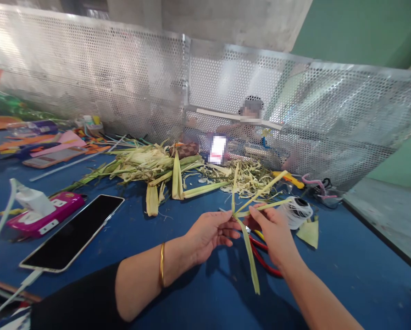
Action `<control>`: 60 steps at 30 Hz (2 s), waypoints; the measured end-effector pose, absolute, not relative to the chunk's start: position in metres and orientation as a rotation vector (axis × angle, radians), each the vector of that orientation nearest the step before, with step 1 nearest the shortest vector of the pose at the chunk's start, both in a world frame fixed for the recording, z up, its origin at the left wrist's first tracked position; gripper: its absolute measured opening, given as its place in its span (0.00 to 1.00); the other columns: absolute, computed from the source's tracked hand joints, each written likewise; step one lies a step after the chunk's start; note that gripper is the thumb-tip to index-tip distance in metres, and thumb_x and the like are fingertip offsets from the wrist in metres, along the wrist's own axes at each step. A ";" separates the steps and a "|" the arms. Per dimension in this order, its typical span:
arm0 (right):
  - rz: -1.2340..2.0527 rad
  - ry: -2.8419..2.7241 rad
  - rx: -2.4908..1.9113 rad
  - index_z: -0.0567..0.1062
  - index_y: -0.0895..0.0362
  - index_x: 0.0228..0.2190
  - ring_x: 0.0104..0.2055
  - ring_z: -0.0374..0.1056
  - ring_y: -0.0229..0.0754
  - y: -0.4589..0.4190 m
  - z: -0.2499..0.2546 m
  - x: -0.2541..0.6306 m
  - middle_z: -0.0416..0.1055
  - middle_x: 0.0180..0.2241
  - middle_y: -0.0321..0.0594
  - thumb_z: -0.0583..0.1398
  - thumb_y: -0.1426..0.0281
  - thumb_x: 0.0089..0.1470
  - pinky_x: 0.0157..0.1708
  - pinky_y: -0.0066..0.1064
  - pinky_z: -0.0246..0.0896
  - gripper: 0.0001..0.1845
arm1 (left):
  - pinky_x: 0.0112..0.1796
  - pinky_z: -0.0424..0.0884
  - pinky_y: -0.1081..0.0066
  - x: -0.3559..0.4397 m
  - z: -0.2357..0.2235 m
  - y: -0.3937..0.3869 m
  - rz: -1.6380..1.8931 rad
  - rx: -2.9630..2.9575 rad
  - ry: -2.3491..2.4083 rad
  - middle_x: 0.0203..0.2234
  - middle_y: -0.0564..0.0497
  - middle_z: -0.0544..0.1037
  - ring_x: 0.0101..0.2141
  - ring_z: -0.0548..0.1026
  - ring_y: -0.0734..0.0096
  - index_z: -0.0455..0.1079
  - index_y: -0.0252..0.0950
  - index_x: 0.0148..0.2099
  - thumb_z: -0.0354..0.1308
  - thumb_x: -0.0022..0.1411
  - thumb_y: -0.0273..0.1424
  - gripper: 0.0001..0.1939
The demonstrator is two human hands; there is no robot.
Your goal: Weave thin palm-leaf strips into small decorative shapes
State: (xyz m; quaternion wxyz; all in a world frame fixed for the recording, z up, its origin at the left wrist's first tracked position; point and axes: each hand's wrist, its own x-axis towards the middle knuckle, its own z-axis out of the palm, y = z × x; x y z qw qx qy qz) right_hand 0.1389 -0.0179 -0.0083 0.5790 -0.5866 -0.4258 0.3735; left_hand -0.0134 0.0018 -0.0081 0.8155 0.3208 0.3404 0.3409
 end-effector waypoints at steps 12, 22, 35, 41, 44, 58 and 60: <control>1.004 -1.112 -1.395 0.70 0.57 0.21 0.20 0.66 0.39 -0.016 -0.015 0.134 0.69 0.17 0.34 0.67 0.56 0.36 0.23 0.30 0.61 0.19 | 0.21 0.67 0.78 -0.014 -0.013 0.001 0.798 0.862 0.767 0.17 0.55 0.70 0.17 0.66 0.81 0.68 0.32 0.27 0.66 0.46 0.37 0.15; 0.568 -1.747 -1.927 0.63 0.55 0.12 0.14 0.57 0.35 -0.020 -0.006 0.149 0.61 0.11 0.34 0.56 0.55 0.51 0.16 0.28 0.48 0.24 | 0.20 0.66 0.78 -0.014 -0.016 0.003 0.754 0.861 0.741 0.15 0.56 0.69 0.15 0.65 0.82 0.68 0.32 0.27 0.67 0.44 0.38 0.16; 0.282 -1.761 -1.346 0.74 0.55 0.28 0.29 0.68 0.42 -0.030 -0.006 0.140 0.74 0.27 0.39 0.57 0.64 0.55 0.31 0.31 0.62 0.10 | 0.19 0.65 0.76 -0.012 -0.011 -0.002 0.627 1.364 0.999 0.13 0.56 0.68 0.15 0.66 0.78 0.64 0.34 0.23 0.60 0.52 0.38 0.15; -0.074 -2.079 -1.029 0.73 0.54 0.27 0.43 0.68 0.46 -0.030 -0.002 0.136 0.74 0.35 0.41 0.58 0.68 0.56 0.44 0.39 0.60 0.07 | 0.17 0.62 0.78 -0.015 -0.012 -0.002 0.480 1.635 0.989 0.12 0.57 0.65 0.13 0.64 0.79 0.61 0.35 0.19 0.53 0.53 0.32 0.13; -0.109 -2.248 -0.890 0.71 0.54 0.28 0.43 0.68 0.42 -0.030 0.004 0.133 0.74 0.34 0.37 0.55 0.71 0.59 0.55 0.43 0.50 0.08 | 0.17 0.63 0.77 -0.017 -0.011 -0.001 0.344 1.642 0.860 0.11 0.57 0.65 0.13 0.64 0.78 0.62 0.35 0.18 0.55 0.50 0.30 0.11; 0.376 -1.946 -1.414 0.69 0.55 0.21 0.25 0.62 0.37 -0.032 0.002 0.134 0.68 0.20 0.33 0.55 0.68 0.55 0.27 0.27 0.55 0.12 | 0.15 0.52 0.79 -0.017 -0.007 -0.002 0.422 1.447 0.752 0.12 0.59 0.65 0.13 0.63 0.81 0.72 0.33 0.29 0.60 0.49 0.38 0.12; 0.387 -1.931 -1.445 0.69 0.55 0.20 0.24 0.62 0.37 -0.030 0.001 0.133 0.68 0.20 0.32 0.56 0.67 0.55 0.27 0.28 0.55 0.13 | 0.15 0.49 0.79 -0.016 -0.008 -0.005 0.442 1.398 0.786 0.11 0.59 0.64 0.12 0.60 0.83 0.72 0.33 0.27 0.59 0.50 0.37 0.11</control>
